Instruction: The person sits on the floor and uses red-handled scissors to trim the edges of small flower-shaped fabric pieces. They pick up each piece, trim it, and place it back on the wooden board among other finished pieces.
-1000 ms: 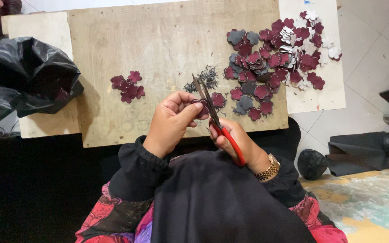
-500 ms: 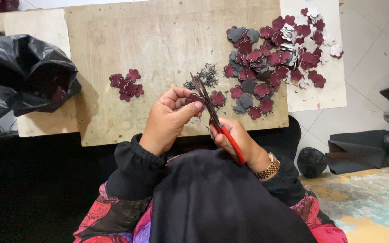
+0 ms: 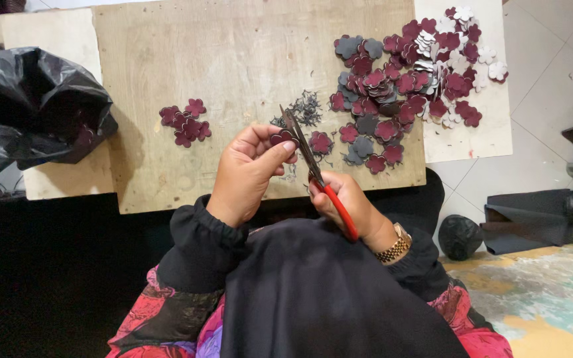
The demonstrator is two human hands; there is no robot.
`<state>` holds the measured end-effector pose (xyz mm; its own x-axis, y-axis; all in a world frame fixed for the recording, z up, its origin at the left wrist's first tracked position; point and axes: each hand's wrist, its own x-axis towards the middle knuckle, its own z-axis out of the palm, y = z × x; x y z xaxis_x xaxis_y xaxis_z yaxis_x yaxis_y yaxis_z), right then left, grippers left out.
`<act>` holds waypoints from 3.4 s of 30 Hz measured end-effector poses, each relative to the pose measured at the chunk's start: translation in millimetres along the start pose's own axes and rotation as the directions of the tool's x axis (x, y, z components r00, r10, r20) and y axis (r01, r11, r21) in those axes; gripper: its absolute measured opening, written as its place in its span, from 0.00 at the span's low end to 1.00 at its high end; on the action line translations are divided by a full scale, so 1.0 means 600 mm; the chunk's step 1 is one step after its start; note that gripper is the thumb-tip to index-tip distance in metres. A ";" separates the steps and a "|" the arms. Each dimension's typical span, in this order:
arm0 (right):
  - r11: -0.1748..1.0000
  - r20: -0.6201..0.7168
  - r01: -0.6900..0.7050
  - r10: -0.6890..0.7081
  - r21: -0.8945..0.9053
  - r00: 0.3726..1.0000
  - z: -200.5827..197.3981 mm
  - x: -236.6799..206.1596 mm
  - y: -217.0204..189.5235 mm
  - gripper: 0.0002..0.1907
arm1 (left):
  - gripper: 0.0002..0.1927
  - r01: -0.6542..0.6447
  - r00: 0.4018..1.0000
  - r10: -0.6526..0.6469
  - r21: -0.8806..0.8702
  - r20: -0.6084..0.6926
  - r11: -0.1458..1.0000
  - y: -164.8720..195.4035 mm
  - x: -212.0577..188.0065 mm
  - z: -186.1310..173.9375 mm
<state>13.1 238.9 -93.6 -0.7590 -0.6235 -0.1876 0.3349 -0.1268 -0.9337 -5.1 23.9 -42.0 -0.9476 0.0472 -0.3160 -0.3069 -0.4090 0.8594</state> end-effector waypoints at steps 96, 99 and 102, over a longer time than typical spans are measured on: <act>0.997 0.099 0.063 -0.058 -0.049 0.993 0.007 0.004 -0.017 0.47 | 0.10 0.011 0.997 -0.016 0.065 0.076 0.998 -0.005 -0.005 0.011; 0.997 0.097 0.064 -0.060 -0.042 0.993 0.007 0.004 -0.021 0.50 | 0.09 0.033 0.996 -0.037 0.061 0.078 0.998 -0.006 -0.005 0.010; 0.997 0.101 0.075 -0.072 -0.035 0.992 0.007 0.002 -0.023 0.51 | 0.06 0.071 0.996 -0.074 0.055 0.057 0.996 -0.008 -0.006 0.009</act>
<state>9.9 236.7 -79.6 -0.7210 -0.6872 -0.0886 0.2572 -0.1467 -0.9552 -1.0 30.8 -42.8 -0.9257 0.1293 -0.3556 -0.3780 -0.3540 0.8555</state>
